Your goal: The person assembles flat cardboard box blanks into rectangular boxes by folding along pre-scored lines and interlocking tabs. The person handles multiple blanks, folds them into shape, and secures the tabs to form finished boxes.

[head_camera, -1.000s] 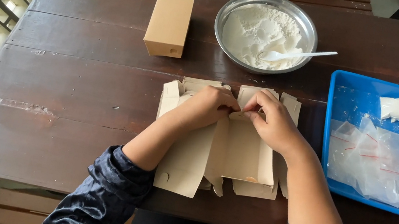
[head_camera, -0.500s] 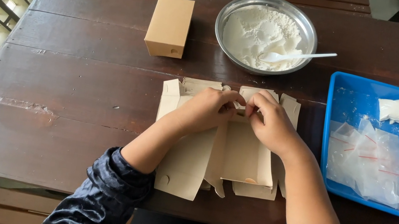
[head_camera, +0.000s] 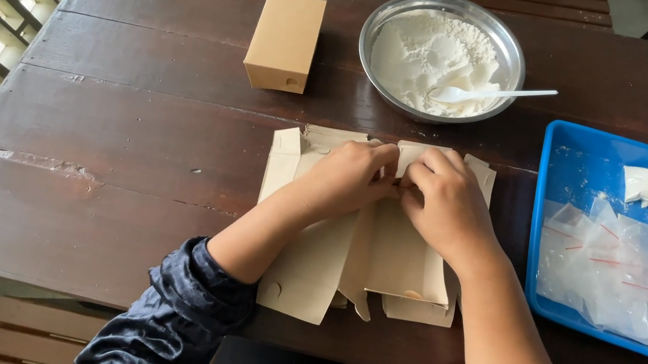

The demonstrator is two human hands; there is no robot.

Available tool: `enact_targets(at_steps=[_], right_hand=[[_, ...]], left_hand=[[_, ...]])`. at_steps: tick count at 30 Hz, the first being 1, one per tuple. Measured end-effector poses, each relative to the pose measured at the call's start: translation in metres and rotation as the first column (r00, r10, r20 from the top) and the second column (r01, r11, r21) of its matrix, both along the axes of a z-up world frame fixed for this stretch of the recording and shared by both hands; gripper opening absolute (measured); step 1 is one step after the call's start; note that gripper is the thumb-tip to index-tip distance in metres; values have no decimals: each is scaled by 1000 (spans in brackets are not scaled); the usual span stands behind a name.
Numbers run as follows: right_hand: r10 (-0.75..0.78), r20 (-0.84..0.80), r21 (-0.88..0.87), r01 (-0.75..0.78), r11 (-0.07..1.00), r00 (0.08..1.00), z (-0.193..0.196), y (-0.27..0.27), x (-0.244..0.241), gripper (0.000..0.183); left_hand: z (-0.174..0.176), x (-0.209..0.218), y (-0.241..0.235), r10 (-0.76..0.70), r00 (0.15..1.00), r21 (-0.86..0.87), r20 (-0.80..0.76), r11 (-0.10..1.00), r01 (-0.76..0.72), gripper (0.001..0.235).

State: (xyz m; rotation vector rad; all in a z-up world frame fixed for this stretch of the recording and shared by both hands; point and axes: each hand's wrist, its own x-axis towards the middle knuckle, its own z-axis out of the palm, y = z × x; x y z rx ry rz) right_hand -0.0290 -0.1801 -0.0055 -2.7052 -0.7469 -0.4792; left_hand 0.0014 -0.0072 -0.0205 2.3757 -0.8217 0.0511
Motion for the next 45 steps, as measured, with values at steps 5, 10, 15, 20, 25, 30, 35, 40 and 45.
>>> enact_targets(at_steps=[5, 10, 15, 20, 25, 30, 35, 40, 45], right_hand=[[6, -128, 103, 7, 995, 992, 4, 0, -1, 9], [-11, -210, 120, 37, 992, 978, 8, -1, -1, 8], [-72, -309, 137, 119, 983, 948, 28, 0, -8, 32], [-116, -378, 215, 210, 954, 918, 47, -15, -11, 21], [-195, -528, 205, 347, 915, 827, 70, -14, -21, 27], [-198, -539, 213, 360, 908, 818, 70, -15, -24, 30], [-129, -300, 399, 247, 883, 945, 58, -17, -28, 28], [-113, -57, 531, 126, 838, 992, 60, -7, -37, 31], [-124, 90, 582, 48, 812, 988, 58, 5, -46, 37]], left_hand=[[0, 2, -3, -45, 984, 84, 174, 996, 31, 15], [-9, 3, -1, -39, 977, 107, 208, 994, 17, 11], [26, -5, 6, -2, 964, 19, 266, 1000, -3, 18], [115, -62, 42, 61, 987, -188, 147, 982, -33, 20], [123, -86, 63, 41, 946, -153, -321, 984, -94, 18], [81, -80, 69, 369, 792, 370, -487, 908, -196, 47], [90, -86, 73, 282, 800, 297, -529, 945, -137, 60], [94, -87, 82, 111, 798, 64, -592, 994, -91, 71], [101, -84, 69, -214, 822, -372, -528, 928, 3, 79]])
